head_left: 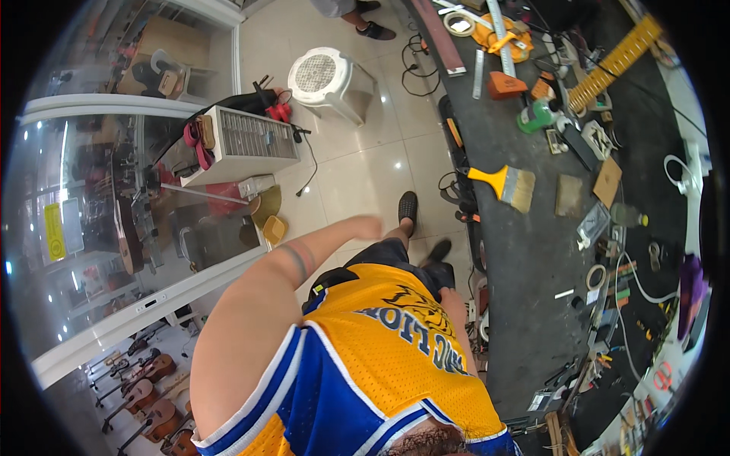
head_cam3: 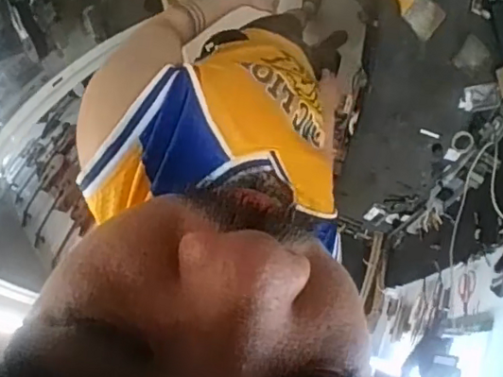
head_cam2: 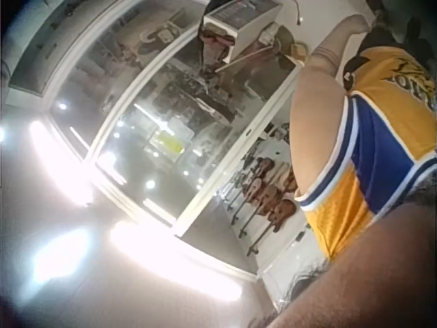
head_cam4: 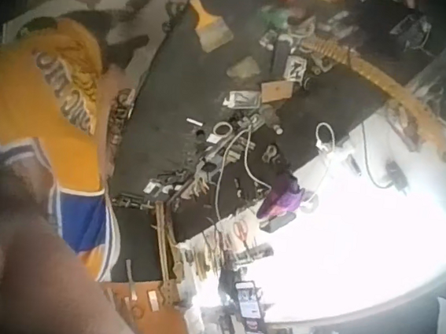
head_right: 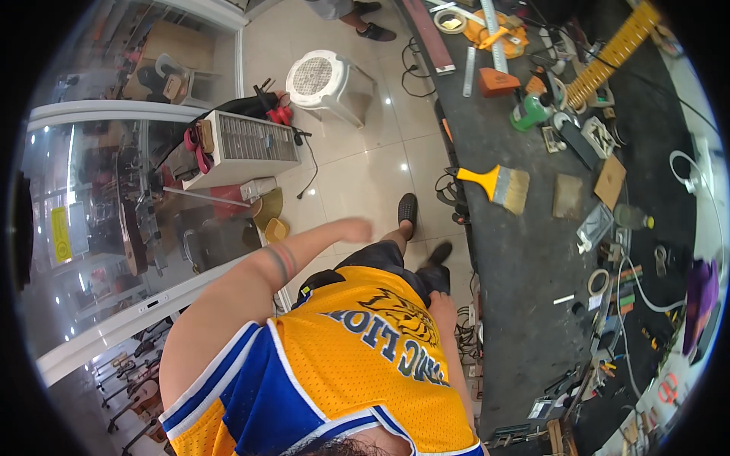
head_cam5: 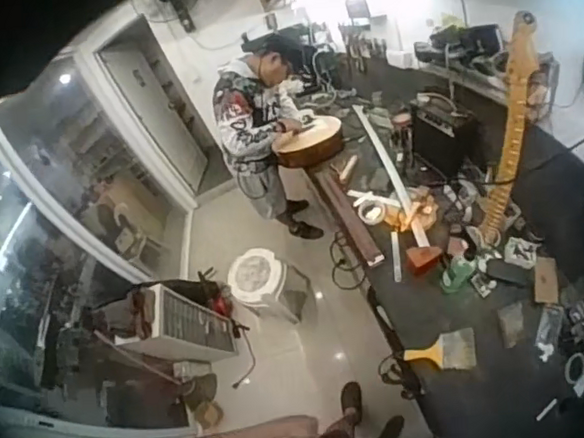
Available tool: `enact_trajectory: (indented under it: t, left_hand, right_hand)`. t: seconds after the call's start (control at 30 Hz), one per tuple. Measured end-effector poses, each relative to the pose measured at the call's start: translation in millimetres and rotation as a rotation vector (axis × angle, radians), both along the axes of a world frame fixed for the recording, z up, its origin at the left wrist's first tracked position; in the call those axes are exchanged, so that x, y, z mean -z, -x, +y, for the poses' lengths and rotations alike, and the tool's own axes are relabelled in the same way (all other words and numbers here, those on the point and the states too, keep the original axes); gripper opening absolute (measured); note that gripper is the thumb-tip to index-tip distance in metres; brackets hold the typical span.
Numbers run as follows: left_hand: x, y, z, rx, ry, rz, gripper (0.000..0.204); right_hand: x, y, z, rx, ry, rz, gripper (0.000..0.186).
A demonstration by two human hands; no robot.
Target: The person carries a wooden block to a shelf, handles pliers and scissors at a workbench, sands a small white piece, and sweeps debris from the work surface using a brush.
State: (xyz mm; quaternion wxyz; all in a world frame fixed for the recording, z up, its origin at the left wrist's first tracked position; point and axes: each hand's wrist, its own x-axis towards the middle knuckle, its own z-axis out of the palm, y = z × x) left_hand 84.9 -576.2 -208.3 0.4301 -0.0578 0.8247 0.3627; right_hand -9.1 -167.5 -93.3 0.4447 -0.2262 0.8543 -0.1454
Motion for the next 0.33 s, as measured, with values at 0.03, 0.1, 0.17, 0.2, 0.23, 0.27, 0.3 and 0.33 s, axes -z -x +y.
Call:
enact_trajectory:
  t: [0.03, 0.1, 0.17, 0.2, 0.23, 0.27, 0.3, 0.33]
  left_hand:
    - [8.1, -51.1, -11.3, 0.039, -0.005, -0.261, 0.060]
    - [-24.6, -71.2, -16.3, -0.329, -0.042, -0.637, 0.072]
    - [-35.7, -90.3, -42.8, -0.601, -0.073, -0.704, 0.071]
    - [-30.7, -90.9, -59.6, -0.640, -0.100, -0.608, 0.068]
    - [-22.1, -102.8, -77.5, -0.695, -0.115, -0.519, 0.067]
    - [-9.1, -113.0, -97.5, -0.720, -0.035, -0.441, 0.059]
    - [6.2, -122.5, -121.8, -0.622, 0.090, -0.359, 0.056]
    - [22.7, -136.0, -150.4, -0.525, 0.223, -0.282, 0.053]
  right_hand:
    - [-2.9, 9.9, -23.2, -0.091, -0.035, -0.023, 0.021]
    - [20.2, 28.2, -37.6, -0.059, -0.054, -0.089, 0.019]
    - [55.4, 48.7, -53.6, -0.026, 0.104, -0.313, 0.015]
    - [69.1, 55.8, -54.6, -0.035, 0.095, -0.313, 0.015]
    - [68.7, 65.0, -69.6, -0.035, 0.146, -0.234, 0.017]
    - [59.0, 76.5, -90.6, -0.036, 0.200, -0.155, 0.020]
    - [47.5, 88.4, -113.1, -0.010, 0.396, -0.063, 0.030]
    - [27.9, 97.4, -141.0, 0.095, 0.476, -0.033, 0.027]
